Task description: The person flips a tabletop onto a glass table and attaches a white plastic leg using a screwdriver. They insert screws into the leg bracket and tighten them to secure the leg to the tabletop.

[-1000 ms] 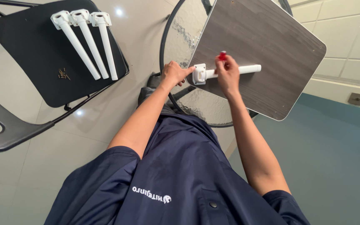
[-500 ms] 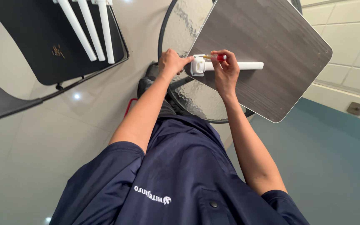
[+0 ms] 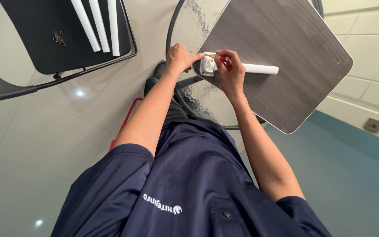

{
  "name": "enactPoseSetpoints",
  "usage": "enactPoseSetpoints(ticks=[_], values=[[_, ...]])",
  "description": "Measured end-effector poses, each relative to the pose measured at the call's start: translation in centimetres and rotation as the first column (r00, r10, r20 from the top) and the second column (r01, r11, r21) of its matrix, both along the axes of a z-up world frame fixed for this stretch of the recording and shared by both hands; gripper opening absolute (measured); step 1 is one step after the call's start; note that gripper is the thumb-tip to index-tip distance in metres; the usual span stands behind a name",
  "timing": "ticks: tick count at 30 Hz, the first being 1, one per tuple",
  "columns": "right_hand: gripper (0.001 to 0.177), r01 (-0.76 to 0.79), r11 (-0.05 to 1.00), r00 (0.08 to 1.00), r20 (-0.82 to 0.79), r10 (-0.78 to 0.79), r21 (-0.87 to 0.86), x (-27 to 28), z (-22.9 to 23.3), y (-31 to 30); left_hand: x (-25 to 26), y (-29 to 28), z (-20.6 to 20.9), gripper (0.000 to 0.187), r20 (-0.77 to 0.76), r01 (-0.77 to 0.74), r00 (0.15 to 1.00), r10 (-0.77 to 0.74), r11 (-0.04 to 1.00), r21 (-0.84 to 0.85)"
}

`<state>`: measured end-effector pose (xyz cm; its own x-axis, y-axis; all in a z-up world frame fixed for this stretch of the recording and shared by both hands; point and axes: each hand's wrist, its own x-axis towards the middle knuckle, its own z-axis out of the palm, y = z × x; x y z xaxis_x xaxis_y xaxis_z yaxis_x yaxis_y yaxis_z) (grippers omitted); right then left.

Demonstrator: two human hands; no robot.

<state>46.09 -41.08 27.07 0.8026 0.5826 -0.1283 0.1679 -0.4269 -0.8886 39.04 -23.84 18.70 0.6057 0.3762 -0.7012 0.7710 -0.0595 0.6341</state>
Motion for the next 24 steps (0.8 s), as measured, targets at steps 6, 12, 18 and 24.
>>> enactPoseSetpoints(ticks=[6,12,18,24], values=[[0.028,-0.242,0.919,0.917,0.237,0.321,-0.31,0.7,2.5,1.7,-0.2,-0.4,0.0,0.056,0.004,-0.006,1.0,0.005,0.999,0.043],[0.025,-0.201,0.749,0.759,0.383,0.526,-0.631,1.4,3.9,4.0,-0.6,-1.0,-0.1,0.055,0.07,-0.066,0.996,0.06,0.993,0.095],[0.027,-0.246,0.559,0.677,0.272,0.684,-0.792,1.5,4.7,3.7,-0.6,-1.5,-1.4,0.063,0.033,-0.047,0.999,0.041,0.978,0.204],[0.017,-0.213,0.48,0.677,0.226,0.701,-0.851,1.5,3.8,3.5,-0.4,-1.5,-1.7,0.066,0.0,-0.053,0.999,0.054,0.984,0.167]])
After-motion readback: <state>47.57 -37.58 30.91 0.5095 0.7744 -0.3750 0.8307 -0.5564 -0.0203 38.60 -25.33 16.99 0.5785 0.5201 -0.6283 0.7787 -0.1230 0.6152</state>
